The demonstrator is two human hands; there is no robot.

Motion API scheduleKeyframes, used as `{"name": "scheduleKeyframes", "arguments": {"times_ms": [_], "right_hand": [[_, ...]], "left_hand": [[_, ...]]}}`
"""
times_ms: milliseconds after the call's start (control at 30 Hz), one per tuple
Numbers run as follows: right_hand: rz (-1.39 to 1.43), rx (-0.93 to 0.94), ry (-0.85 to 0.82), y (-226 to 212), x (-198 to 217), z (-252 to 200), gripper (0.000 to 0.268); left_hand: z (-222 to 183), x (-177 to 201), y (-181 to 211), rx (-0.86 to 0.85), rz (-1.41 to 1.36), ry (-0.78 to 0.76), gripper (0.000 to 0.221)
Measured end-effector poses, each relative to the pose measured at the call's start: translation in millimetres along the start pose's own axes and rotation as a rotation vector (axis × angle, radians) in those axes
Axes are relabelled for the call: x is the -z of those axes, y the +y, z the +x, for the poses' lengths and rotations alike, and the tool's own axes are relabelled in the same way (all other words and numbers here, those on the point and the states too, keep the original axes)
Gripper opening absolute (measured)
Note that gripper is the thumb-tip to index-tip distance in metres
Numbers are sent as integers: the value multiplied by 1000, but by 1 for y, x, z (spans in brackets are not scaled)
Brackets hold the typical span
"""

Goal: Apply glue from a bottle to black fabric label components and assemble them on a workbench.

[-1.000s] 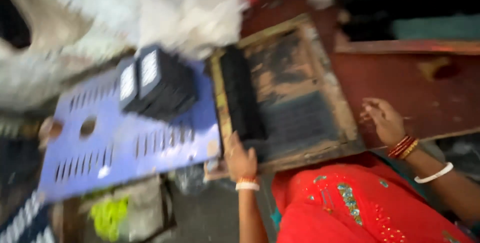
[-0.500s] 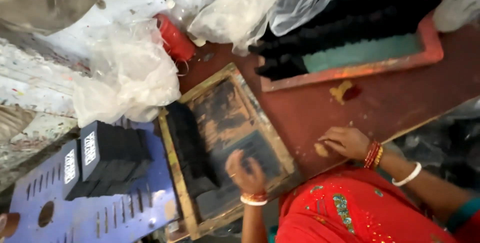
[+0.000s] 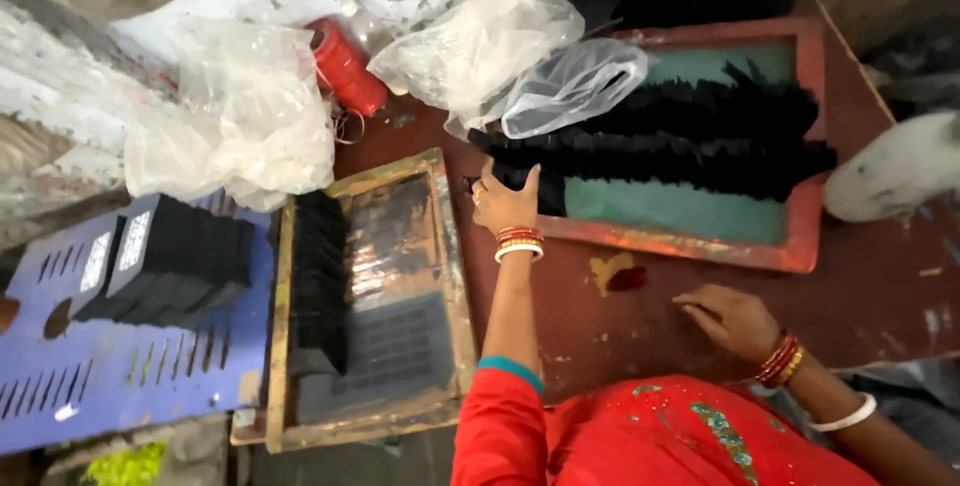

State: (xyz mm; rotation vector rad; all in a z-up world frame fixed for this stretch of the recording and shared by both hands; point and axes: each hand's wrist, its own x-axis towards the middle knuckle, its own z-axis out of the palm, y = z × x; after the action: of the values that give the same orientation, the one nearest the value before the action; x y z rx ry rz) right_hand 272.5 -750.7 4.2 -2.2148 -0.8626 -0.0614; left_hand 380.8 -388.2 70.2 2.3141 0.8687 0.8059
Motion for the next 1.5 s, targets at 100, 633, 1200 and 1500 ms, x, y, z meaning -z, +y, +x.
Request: {"name": "scheduleKeyframes", "arguments": {"times_ms": [100, 633, 1200, 1500], "right_hand": [[101, -28, -37, 10, 14, 4, 19], [160, -74, -33, 57, 20, -25, 20], [102, -113, -64, 45, 25, -44, 21], [95, 35, -157, -15, 3, 23, 19]], "left_hand": [[-8, -23, 0, 81, 73, 72, 99], [-30, -60, 4, 15, 133, 180, 77], [-49, 2, 3, 46, -196, 139, 81], [-156, 41, -92, 151, -328, 151, 91]]}}
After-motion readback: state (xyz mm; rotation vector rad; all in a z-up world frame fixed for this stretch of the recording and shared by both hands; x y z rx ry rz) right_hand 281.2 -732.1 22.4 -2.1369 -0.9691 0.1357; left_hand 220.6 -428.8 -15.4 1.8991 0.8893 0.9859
